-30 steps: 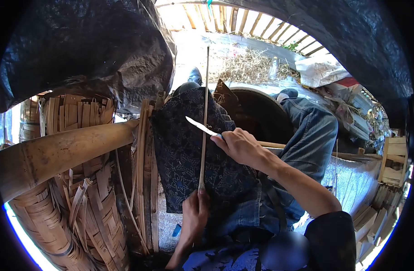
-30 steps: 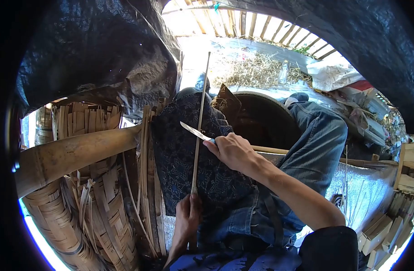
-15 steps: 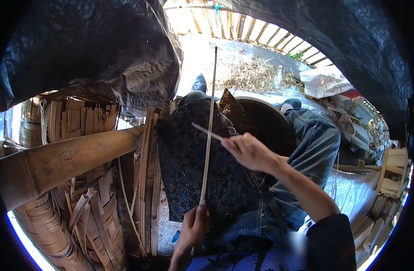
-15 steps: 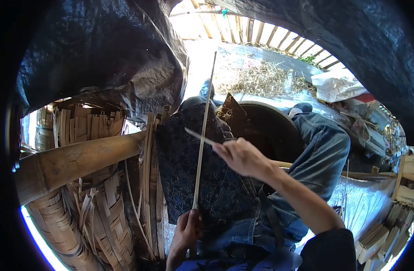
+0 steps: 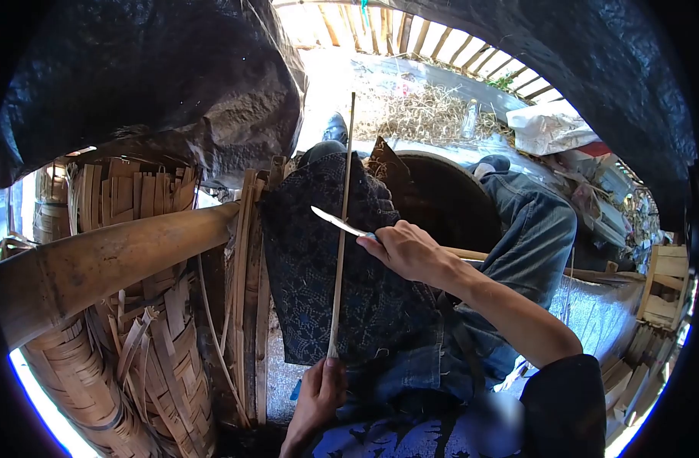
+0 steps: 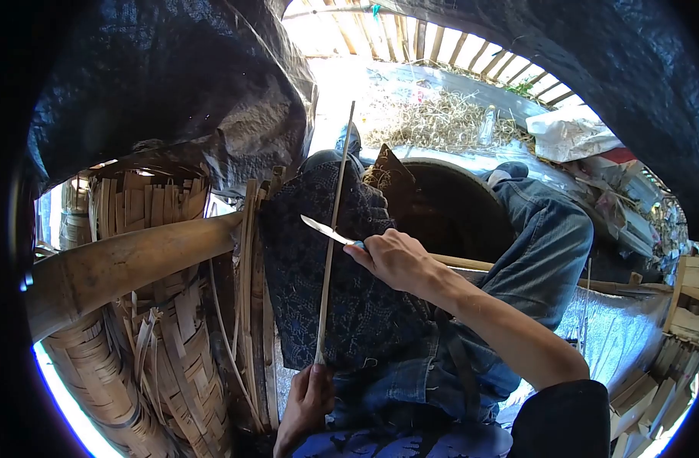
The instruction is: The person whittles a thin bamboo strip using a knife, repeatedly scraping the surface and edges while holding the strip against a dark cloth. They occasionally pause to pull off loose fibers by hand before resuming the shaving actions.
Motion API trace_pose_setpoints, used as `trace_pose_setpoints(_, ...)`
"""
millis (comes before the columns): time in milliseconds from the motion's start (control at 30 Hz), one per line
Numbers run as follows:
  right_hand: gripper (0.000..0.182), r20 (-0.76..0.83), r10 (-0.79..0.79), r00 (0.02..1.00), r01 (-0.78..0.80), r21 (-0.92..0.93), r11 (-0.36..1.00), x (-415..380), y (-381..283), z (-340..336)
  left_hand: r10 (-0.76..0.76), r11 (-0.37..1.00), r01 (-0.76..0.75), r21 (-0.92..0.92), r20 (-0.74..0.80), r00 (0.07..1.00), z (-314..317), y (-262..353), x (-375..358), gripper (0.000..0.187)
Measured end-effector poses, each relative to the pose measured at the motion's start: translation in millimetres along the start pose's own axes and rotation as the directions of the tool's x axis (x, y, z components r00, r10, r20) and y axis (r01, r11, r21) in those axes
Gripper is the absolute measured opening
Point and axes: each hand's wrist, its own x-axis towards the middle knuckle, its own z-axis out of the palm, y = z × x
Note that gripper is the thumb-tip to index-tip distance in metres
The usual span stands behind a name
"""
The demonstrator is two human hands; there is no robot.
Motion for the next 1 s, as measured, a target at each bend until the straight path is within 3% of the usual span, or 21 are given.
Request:
trace_pose_setpoints(100,0.057,0.002,-0.001,1.000,0.001,-0.017,1.000,0.4,0.3,1.8,0.057,0.996,-0.057,0.068,-0.004,0.998,-2.5,-9.4,-1.6,0.037)
trace_pose_setpoints(233,0.050,-0.064,0.018,0.998,-0.019,-0.013,1.000,7.0,-1.2,5.8,0.030,0.999,-0.029,0.030,-0.019,0.999,-2.3,-17.2,-10.6,0.036)
trace_pose_setpoints(300,0.048,-0.093,0.017,0.996,-0.019,-0.027,0.999,15.8,4.9,5.6,0.252,0.905,-0.251,0.344,0.041,0.967,-15.6,-56.8,-14.1,0.033)
trace_pose_setpoints(333,0.046,-0.118,0.009,0.993,-0.014,-0.042,0.999,21.7,9.2,5.6,0.254,0.904,-0.253,0.344,0.043,0.966,-13.9,-59.1,-20.3,0.033)
trace_pose_setpoints(400,0.042,-0.140,-0.019,0.990,0.013,-0.045,0.999,32.3,17.0,4.9,0.556,0.763,-0.520,0.383,0.020,0.831,-8.7,-59.2,-37.0,0.031)
trace_pose_setpoints(433,0.041,-0.131,-0.047,0.990,0.038,-0.073,0.997,35.9,19.2,1.6,0.563,0.759,-0.526,0.384,0.018,0.826,-9.5,-51.4,-45.3,0.031)
trace_pose_setpoints(467,0.040,-0.125,-0.074,0.989,0.061,-0.102,0.993,40.2,20.9,-2.2,0.249,0.963,-0.246,0.113,-0.016,0.968,-11.3,-40.7,-53.3,0.030)
trace_pose_setpoints(500,0.042,-0.136,-0.018,0.991,0.013,-0.035,0.999,45.1,22.5,-5.8,-0.090,0.982,0.097,-0.161,0.051,0.995,-13.3,-35.2,-56.2,0.029)
trace_pose_setpoints(533,0.042,-0.141,-0.021,0.990,0.015,-0.040,0.999,48.4,25.7,-4.9,-0.083,0.983,0.090,-0.161,0.052,0.995,-16.7,-46.5,-56.1,0.029)
trace_pose_setpoints(567,0.044,-0.138,-0.021,0.990,0.018,-0.025,1.000,51.3,29.2,-3.4,0.298,0.943,-0.295,0.154,0.003,0.954,-19.8,-63.3,-56.8,0.028)
trace_pose_setpoints(600,0.046,-0.135,-0.023,0.991,0.022,-0.013,1.000,53.4,32.6,-3.2,0.633,0.670,-0.593,0.447,0.074,0.771,-22.6,-78.8,-56.1,0.027)
trace_pose_setpoints(633,0.046,-0.138,-0.030,0.990,0.028,-0.018,0.999,50.9,27.9,-7.4,0.639,0.667,-0.597,0.445,0.070,0.766,-21.0,-73.3,-56.8,0.027)
trace_pose_setpoints(667,0.048,-0.090,0.047,0.995,-0.042,0.051,0.998,44.4,18.6,-11.7,0.358,0.927,-0.350,0.139,-0.042,0.933,-18.9,-63.4,-59.2,0.026)
trace_pose_setpoints(700,0.051,-0.037,0.120,0.992,-0.115,0.117,0.986,38.8,12.9,-12.3,0.022,0.979,-0.029,-0.201,-0.037,0.999,-18.2,-57.5,-59.8,0.026)
trace_pose_setpoints(833,0.052,-0.107,0.024,0.994,-0.013,0.107,0.994,7.6,13.0,2.3,-0.019,0.965,0.002,-0.264,-0.062,0.998,-27.9,-68.7,-37.0,0.026)
trace_pose_setpoints(900,0.054,-0.105,0.022,0.994,-0.014,0.071,0.997,5.9,14.3,-0.4,-0.192,0.973,0.206,-0.107,0.133,0.972,-34.7,-35.0,-26.4,0.030)
trace_pose_setpoints(933,0.057,-0.103,0.011,0.995,-0.007,0.038,0.999,6.6,14.7,-0.4,-0.192,0.973,0.206,-0.106,0.129,0.973,-34.0,-34.6,-15.8,0.030)
trace_pose_setpoints(1000,0.054,-0.099,0.018,0.995,-0.013,0.044,0.999,7.4,14.0,1.8,0.171,0.985,-0.171,-0.014,0.100,0.980,-34.7,-40.6,11.9,0.030)
